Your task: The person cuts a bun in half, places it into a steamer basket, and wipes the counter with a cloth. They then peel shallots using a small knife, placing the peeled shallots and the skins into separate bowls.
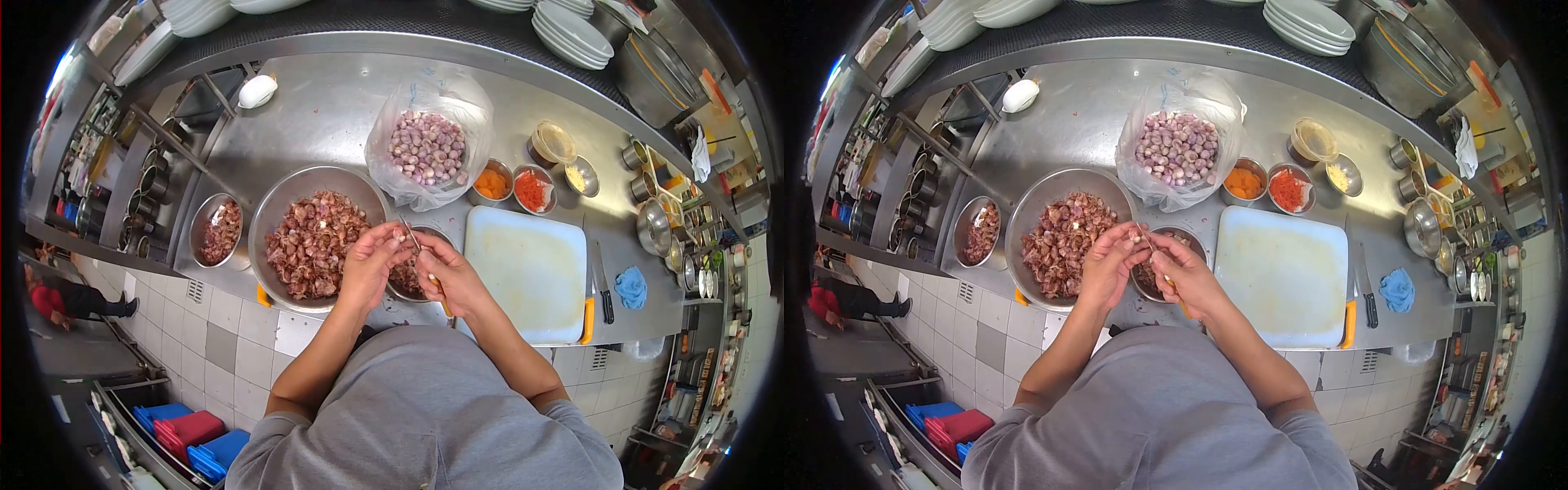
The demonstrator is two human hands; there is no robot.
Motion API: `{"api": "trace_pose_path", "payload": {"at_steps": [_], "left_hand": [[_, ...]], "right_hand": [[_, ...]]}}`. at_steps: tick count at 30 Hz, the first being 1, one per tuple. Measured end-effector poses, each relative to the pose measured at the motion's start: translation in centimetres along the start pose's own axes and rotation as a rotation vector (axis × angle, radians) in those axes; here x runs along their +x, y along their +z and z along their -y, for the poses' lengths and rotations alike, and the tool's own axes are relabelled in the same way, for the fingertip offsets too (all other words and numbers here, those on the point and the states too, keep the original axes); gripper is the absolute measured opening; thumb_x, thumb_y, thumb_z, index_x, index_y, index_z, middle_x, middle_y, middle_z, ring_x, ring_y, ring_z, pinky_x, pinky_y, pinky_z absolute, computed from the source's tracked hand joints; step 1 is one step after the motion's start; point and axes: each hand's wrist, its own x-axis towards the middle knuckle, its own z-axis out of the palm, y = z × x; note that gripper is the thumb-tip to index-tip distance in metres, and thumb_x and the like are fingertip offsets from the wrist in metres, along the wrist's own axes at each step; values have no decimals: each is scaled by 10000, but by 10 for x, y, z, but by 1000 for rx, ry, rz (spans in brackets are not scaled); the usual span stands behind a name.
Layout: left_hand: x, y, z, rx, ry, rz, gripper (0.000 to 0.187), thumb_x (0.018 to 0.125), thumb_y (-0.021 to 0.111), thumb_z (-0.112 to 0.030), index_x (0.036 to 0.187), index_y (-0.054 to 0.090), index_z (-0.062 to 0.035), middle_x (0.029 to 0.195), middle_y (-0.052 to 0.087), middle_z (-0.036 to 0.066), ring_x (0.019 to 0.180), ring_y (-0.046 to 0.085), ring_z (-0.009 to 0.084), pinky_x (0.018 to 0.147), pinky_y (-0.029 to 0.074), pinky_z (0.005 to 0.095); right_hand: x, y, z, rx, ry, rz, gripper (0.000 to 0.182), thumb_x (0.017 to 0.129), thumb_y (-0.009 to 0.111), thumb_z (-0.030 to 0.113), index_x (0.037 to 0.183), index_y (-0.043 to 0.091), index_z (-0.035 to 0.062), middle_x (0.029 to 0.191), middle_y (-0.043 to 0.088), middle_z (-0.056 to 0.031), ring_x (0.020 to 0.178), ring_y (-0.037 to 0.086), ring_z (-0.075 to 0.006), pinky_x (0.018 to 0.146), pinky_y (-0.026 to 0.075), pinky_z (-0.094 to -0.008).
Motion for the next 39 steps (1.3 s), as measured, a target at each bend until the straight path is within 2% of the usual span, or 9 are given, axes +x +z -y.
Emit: {"api": "trace_pose_path", "payload": {"at_steps": [7,17,19,26,28,29,31,34,39], "left_hand": [[0,-4,-3,118,10,-2,259,931,589,-19,1190,595,-12,1081,658,84,964,658,178,803,573,303],[-3,-12,0,103,-15,98,231,936,584,-39,1162,615,-1,1058,679,109,908,682,193,762,583,306],[-5,-6,-4,25,-40,114,236,938,580,-39,1169,614,-5,1053,682,113,905,692,208,766,584,311],[0,-14,1,-61,-63,117,212,948,580,-53,1154,631,-40,1084,680,97,967,681,212,795,581,328],[-2,-8,-3,-44,-45,137,197,949,579,-53,1137,634,-45,1077,682,102,960,681,212,784,581,331],[-2,-9,-2,-44,-45,137,197,949,579,-53,1137,634,-45,1077,682,102,960,681,212,784,581,331],[-2,-12,-1,-6,-51,120,181,942,597,-88,1110,632,-33,1006,698,101,879,692,199,768,581,332],[-7,-12,-3,-2,-80,138,160,945,596,-72,1097,636,-46,1012,699,107,894,692,200,765,577,315],[-4,-10,-2,-61,-101,83,162,933,625,-94,1088,640,-50,964,700,83,818,682,165,705,559,279]], "right_hand": [[-1,0,0,-240,-112,0,530,1004,522,156,1500,336,159,796,473,41,583,392,-32,484,327,-184],[0,-4,0,-646,-301,-4,499,996,543,155,1473,397,128,907,524,29,651,422,-21,546,368,-190],[-2,-6,1,-326,-44,-41,508,996,542,152,1479,386,131,925,539,23,656,423,-21,559,380,-188],[-8,0,4,-382,-137,42,535,997,524,119,1501,348,145,984,566,4,698,439,-24,583,396,-191],[-7,3,3,-482,-208,61,537,993,525,111,1499,345,122,1167,596,-42,904,546,-69,767,470,-219],[-6,1,2,-482,-208,62,537,993,525,111,1499,345,122,1167,596,-42,904,546,-69,767,470,-219],[-2,-2,-1,-612,-348,82,534,989,528,106,1492,348,92,1368,528,-79,1171,520,-131,995,410,-265],[-3,-4,6,-672,-253,49,530,986,532,108,1484,355,72,1427,485,-85,1264,474,-155,1077,341,-291],[-4,0,1,-642,-324,56,568,980,540,106,1502,317,80,1437,473,-88,1265,464,-148,1070,345,-290]]}}
